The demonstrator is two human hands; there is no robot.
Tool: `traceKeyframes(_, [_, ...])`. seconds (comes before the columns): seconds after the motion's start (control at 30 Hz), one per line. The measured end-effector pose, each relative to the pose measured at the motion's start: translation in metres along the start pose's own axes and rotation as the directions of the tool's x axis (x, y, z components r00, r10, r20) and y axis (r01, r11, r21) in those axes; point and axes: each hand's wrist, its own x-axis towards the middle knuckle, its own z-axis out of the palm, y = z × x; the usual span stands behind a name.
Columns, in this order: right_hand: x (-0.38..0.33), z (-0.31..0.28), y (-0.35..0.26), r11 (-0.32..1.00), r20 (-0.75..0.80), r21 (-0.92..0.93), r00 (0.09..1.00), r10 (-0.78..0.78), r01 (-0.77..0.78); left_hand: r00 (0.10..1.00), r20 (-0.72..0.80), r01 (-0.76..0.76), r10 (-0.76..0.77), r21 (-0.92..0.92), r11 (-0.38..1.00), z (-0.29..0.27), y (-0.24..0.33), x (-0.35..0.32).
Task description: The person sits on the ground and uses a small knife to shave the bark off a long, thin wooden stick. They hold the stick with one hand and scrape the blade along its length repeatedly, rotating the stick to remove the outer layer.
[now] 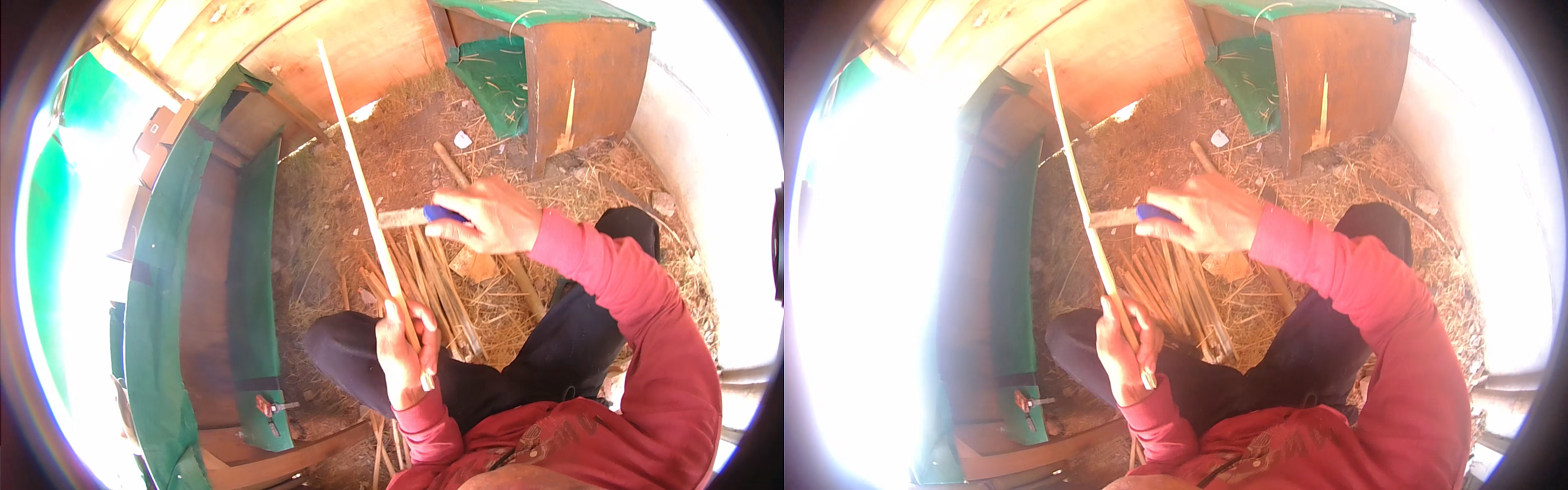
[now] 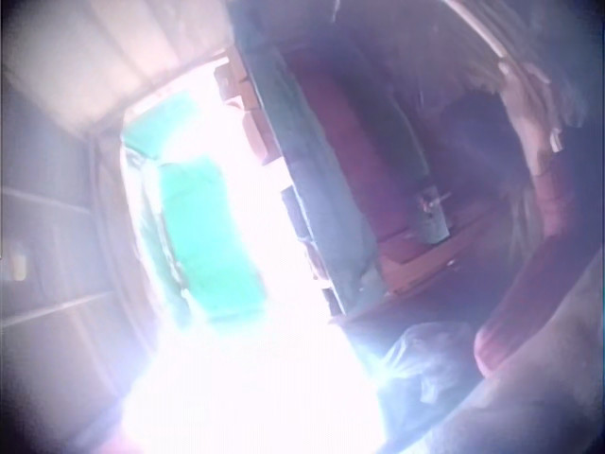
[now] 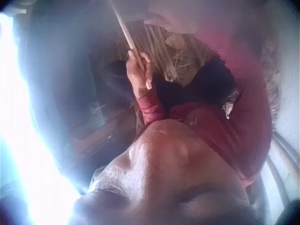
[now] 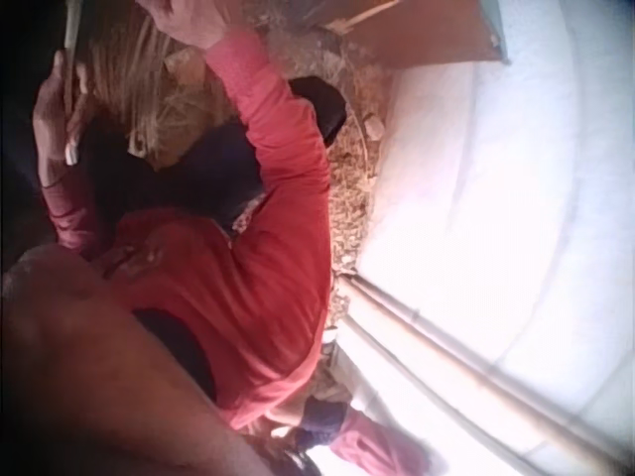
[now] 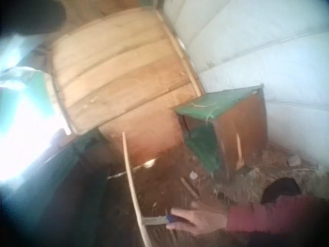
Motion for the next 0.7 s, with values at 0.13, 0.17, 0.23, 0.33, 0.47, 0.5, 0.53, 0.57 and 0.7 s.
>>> traceKeyframes(0.13, [-0.003, 0.002, -0.002, 0.997, -0.062, 0.000, 0.995, -0.078, 0.078, 0.999, 0.008, 0.040, -0.041, 0.130, 0.991, 0.019, 0.009, 0.022])
traceKeyframes(0.17, [0.001, -0.001, 0.000, 0.994, -0.025, -0.059, 0.996, -0.090, 0.088, 0.998, -0.017, 0.055, -0.053, 0.185, 0.981, 0.023, 0.010, 0.024])
traceKeyframes(0.23, [0.011, -0.007, 0.004, 0.978, 0.050, -0.172, 0.993, -0.109, 0.116, 0.998, -0.046, 0.063, -0.051, 0.290, 0.955, 0.031, 0.014, 0.029])
traceKeyframes(0.33, [0.021, -0.010, 0.012, 0.940, 0.125, -0.291, 0.981, -0.150, 0.181, 0.993, -0.101, 0.089, -0.062, 0.288, 0.953, 0.025, 0.004, 0.031])
traceKeyframes(0.47, [0.024, 0.009, 0.025, 0.889, 0.031, -0.400, 0.973, -0.230, 0.223, 0.992, -0.096, 0.100, -0.086, 0.149, 0.984, 0.030, -0.002, 0.038])
traceKeyframes(0.5, [0.026, 0.013, 0.027, 0.886, 0.041, -0.418, 0.978, -0.205, 0.203, 0.991, -0.101, 0.098, -0.086, 0.118, 0.988, 0.028, -0.003, 0.040])
traceKeyframes(0.53, [0.028, 0.017, 0.029, 0.881, 0.051, -0.435, 0.982, -0.180, 0.184, 0.991, -0.106, 0.095, -0.086, 0.088, 0.992, 0.026, -0.005, 0.042])
traceKeyframes(0.57, [0.031, 0.022, 0.033, 0.880, 0.066, -0.431, 0.979, -0.191, 0.200, 0.990, -0.111, 0.092, -0.085, 0.057, 0.994, 0.024, -0.006, 0.045])
traceKeyframes(0.7, [0.042, 0.044, 0.052, 0.846, 0.064, -0.467, 0.964, -0.259, 0.258, 0.981, -0.145, 0.125, -0.131, -0.052, 0.991, 0.020, -0.007, 0.051])
